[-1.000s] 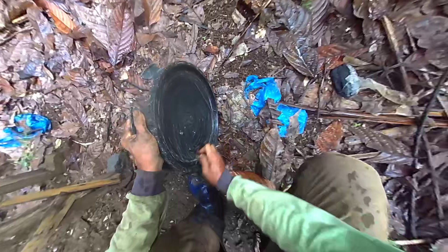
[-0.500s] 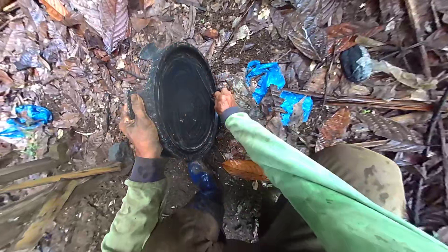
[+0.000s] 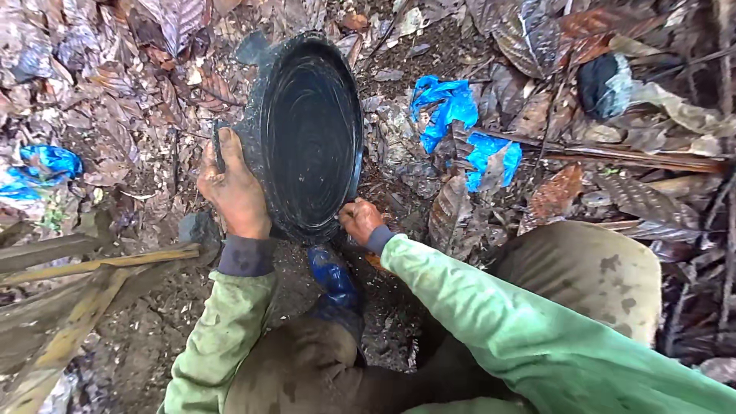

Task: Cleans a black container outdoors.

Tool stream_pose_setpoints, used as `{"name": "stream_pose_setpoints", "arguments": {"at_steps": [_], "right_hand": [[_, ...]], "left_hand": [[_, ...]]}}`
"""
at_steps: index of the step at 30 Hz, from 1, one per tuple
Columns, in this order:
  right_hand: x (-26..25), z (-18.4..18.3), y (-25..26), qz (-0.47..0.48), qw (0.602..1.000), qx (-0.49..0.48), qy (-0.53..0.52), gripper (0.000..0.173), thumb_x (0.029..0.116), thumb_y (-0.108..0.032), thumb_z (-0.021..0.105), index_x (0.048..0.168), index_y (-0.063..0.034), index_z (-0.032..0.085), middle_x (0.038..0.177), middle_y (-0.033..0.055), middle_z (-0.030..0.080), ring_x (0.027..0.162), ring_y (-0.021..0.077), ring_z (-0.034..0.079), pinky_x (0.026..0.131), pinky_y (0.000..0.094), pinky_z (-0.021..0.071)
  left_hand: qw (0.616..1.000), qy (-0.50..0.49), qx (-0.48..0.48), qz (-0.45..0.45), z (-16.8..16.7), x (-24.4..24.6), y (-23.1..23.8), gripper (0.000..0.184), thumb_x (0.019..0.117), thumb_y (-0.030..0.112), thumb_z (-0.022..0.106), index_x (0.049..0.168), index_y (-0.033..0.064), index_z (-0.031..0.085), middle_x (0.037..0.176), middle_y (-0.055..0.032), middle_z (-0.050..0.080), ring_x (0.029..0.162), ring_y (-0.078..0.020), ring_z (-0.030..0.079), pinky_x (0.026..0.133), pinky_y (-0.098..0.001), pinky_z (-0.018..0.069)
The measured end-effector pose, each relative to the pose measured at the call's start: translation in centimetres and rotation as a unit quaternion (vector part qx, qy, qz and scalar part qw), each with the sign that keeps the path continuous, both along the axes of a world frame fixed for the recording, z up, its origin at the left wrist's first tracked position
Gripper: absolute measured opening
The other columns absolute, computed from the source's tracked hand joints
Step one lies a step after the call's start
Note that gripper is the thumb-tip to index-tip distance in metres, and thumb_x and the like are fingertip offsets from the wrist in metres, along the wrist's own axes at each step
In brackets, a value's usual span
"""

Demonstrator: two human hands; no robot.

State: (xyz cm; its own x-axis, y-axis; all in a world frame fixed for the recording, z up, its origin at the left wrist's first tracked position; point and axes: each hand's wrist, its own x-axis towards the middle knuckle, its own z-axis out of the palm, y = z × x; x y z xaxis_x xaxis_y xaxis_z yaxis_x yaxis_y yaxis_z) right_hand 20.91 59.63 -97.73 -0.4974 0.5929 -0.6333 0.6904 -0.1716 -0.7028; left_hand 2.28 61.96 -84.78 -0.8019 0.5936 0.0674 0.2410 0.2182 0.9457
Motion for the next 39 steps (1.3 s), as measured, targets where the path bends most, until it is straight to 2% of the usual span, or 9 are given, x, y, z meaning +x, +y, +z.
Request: {"name": "stream_pose_setpoints", "arguments": {"at_steps": [6,13,20,24,26,28,32,35,39], "right_hand": [[-1.3,6.1,-1.3,-0.055,0.988,-0.111,0.088,0.020,0.0968,-0.014,0.061,0.098,-0.0008,0.075,0.100,0.0147,0.071,0.100,0.0242,0.065,0.091,0.0456,0.0510],[-2.9,12.6,-0.4,-0.100,0.973,-0.163,0.132,0.018,0.0986,-0.014,0.058,0.090,-0.0056,0.070,0.078,0.0016,0.061,0.072,0.0087,0.056,0.068,0.0318,0.0469],[-3.8,16.8,1.7,-0.168,0.945,-0.238,0.152,0.017,0.1008,-0.010,0.057,0.086,-0.0068,0.066,0.074,-0.0006,0.055,0.068,0.0074,0.052,0.063,0.0280,0.0433],[-4.3,19.2,4.3,-0.249,0.899,-0.312,0.181,0.015,0.1045,-0.010,0.055,0.100,-0.0026,0.066,0.084,0.0053,0.060,0.074,0.0122,0.058,0.068,0.0305,0.0511],[-5.1,19.1,6.3,-0.309,0.856,-0.344,0.230,0.017,0.1058,-0.014,0.055,0.106,-0.0016,0.066,0.082,0.0058,0.061,0.070,0.0130,0.060,0.065,0.0312,0.0531],[-5.4,17.6,9.8,-0.396,0.786,-0.357,0.315,0.014,0.1025,-0.018,0.058,0.101,-0.0052,0.064,0.077,0.0032,0.062,0.066,0.0120,0.060,0.059,0.0313,0.0535],[-1.9,14.5,19.3,-0.589,0.648,-0.256,0.410,0.029,0.1021,-0.030,0.057,0.120,-0.0074,0.059,0.101,0.0117,0.067,0.090,0.0244,0.068,0.075,0.0483,0.0596],[0.9,14.5,20.2,-0.612,0.650,-0.172,0.416,0.029,0.1063,-0.031,0.047,0.122,-0.0078,0.057,0.101,0.0112,0.067,0.092,0.0234,0.068,0.078,0.0467,0.0594],[-1.4,13.9,13.4,-0.535,0.695,-0.213,0.431,0.028,0.1067,-0.031,0.047,0.120,-0.0099,0.061,0.100,0.0083,0.069,0.091,0.0212,0.069,0.077,0.0461,0.0602]], "left_hand": [[0.997,0.009,-0.076,-0.021,1.3,0.6,-1.8,0.041,0.1046,0.044,0.058,0.130,0.0139,0.067,0.113,-0.0006,0.072,0.097,-0.0082,0.070,0.088,-0.0336,0.0593],[0.998,0.038,-0.052,0.005,0.8,0.8,-1.9,0.034,0.1044,0.040,0.060,0.117,0.0100,0.070,0.095,0.0009,0.071,0.084,-0.0076,0.070,0.080,-0.0329,0.0605],[0.994,0.108,-0.004,-0.024,1.0,1.7,-2.2,0.019,0.1036,0.023,0.061,0.103,0.0059,0.071,0.082,0.0073,0.068,0.073,0.0021,0.065,0.072,-0.0213,0.0575],[0.994,0.107,0.016,-0.024,0.9,2.1,-2.3,0.020,0.1027,0.016,0.060,0.105,-0.0023,0.069,0.085,0.0041,0.068,0.077,0.0036,0.065,0.077,-0.0178,0.0570],[0.995,0.100,0.001,-0.013,1.1,1.9,-2.5,0.021,0.1021,0.013,0.061,0.106,-0.0063,0.069,0.084,0.0022,0.069,0.076,0.0046,0.065,0.077,-0.0170,0.0571],[0.998,0.063,-0.012,-0.014,0.9,1.3,-3.0,0.022,0.1039,0.015,0.058,0.108,-0.0040,0.069,0.084,-0.0003,0.070,0.076,-0.0015,0.067,0.075,-0.0231,0.0598],[0.994,-0.026,-0.056,0.086,0.7,-1.1,-3.3,0.033,0.1072,0.029,0.055,0.122,0.0022,0.068,0.098,-0.0067,0.072,0.089,-0.0102,0.070,0.084,-0.0324,0.0600],[0.984,-0.093,-0.051,0.145,0.0,-2.7,-3.6,0.039,0.1078,0.036,0.053,0.127,0.0046,0.065,0.109,-0.0107,0.071,0.098,-0.0163,0.070,0.087,-0.0389,0.0596],[0.984,-0.099,-0.046,0.142,-0.5,-3.6,-4.0,0.040,0.1076,0.038,0.053,0.128,0.0069,0.065,0.109,-0.0090,0.072,0.099,-0.0166,0.071,0.087,-0.0391,0.0603]]}}
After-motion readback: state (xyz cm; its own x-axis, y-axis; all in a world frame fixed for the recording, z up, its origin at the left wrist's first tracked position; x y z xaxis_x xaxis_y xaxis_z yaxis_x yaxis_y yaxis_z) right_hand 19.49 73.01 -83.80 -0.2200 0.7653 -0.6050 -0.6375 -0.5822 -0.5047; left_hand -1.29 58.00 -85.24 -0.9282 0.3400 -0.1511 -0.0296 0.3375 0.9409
